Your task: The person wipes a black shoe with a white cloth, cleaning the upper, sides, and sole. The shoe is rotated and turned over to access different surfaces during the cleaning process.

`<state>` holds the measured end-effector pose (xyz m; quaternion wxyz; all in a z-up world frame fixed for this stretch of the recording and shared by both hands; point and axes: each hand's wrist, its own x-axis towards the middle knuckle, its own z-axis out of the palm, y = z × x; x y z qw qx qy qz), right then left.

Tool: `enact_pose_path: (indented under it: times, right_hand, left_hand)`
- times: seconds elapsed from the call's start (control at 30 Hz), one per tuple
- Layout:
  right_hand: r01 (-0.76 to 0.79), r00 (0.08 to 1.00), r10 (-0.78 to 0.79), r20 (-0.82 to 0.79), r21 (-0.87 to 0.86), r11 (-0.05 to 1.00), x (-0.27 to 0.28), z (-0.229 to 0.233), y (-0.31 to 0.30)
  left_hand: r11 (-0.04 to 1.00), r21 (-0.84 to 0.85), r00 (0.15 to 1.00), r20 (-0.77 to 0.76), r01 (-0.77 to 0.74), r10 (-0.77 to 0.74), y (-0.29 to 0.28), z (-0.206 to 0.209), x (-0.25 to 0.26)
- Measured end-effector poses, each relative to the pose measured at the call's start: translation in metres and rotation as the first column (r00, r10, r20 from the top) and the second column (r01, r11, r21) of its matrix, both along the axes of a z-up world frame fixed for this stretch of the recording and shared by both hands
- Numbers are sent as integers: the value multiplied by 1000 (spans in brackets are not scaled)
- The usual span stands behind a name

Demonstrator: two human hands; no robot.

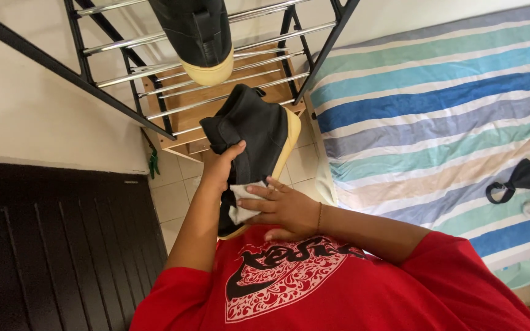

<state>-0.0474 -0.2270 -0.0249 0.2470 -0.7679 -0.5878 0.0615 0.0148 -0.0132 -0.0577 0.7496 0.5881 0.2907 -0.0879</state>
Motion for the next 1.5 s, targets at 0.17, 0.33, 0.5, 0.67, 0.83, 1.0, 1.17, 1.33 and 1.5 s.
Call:
enact_pose_path:
  times: [0.17, 0.33, 0.5, 0.67, 0.83, 1.0, 1.17, 1.33, 1.5]
  right_hand:
    - [378, 903, -381, 202, 54, 924, 85, 6, -26]
    - [515, 810, -441, 386, -108, 850, 71, -20, -24]
    - [60, 982, -39, -186, 109, 992, 12, 59, 14]
    - [484, 866, -488, 105, 67, 873, 99, 15, -29]
    - [302, 932, -239, -272, 216, 929, 48, -2, -2]
    - [72, 975, -74, -211, -16, 997, 42, 71, 15]
    - [456, 880, -424, 212, -131, 880, 119, -15, -43]
    - [238, 860, -233, -454, -46, 970, 36, 18, 10]
    - [215, 975, -220, -30, -119, 969, 79, 5, -11]
  left_hand:
    - [999, -28, 1000, -27, 15, -16, 1, 33, -4]
    - [999, -30, 1000, 1, 28, -28, 1, 8, 5]
    - [994, 98, 996, -61, -51, 57, 2, 25, 14]
    - [997, 82, 999, -39, -9, 13, 10, 31, 21]
    - [995, 95, 997, -81, 25, -17, 8, 30, 24]
    - [980, 151, 985, -133, 128, -108, 15, 40, 30]
    - [996, 69, 996, -66, 59, -55, 15, 39, 33]
    - [980, 154, 987, -121, 125, -107, 16, 25, 41]
    - [985, 127, 989, -99, 120, -108, 25, 32, 44]
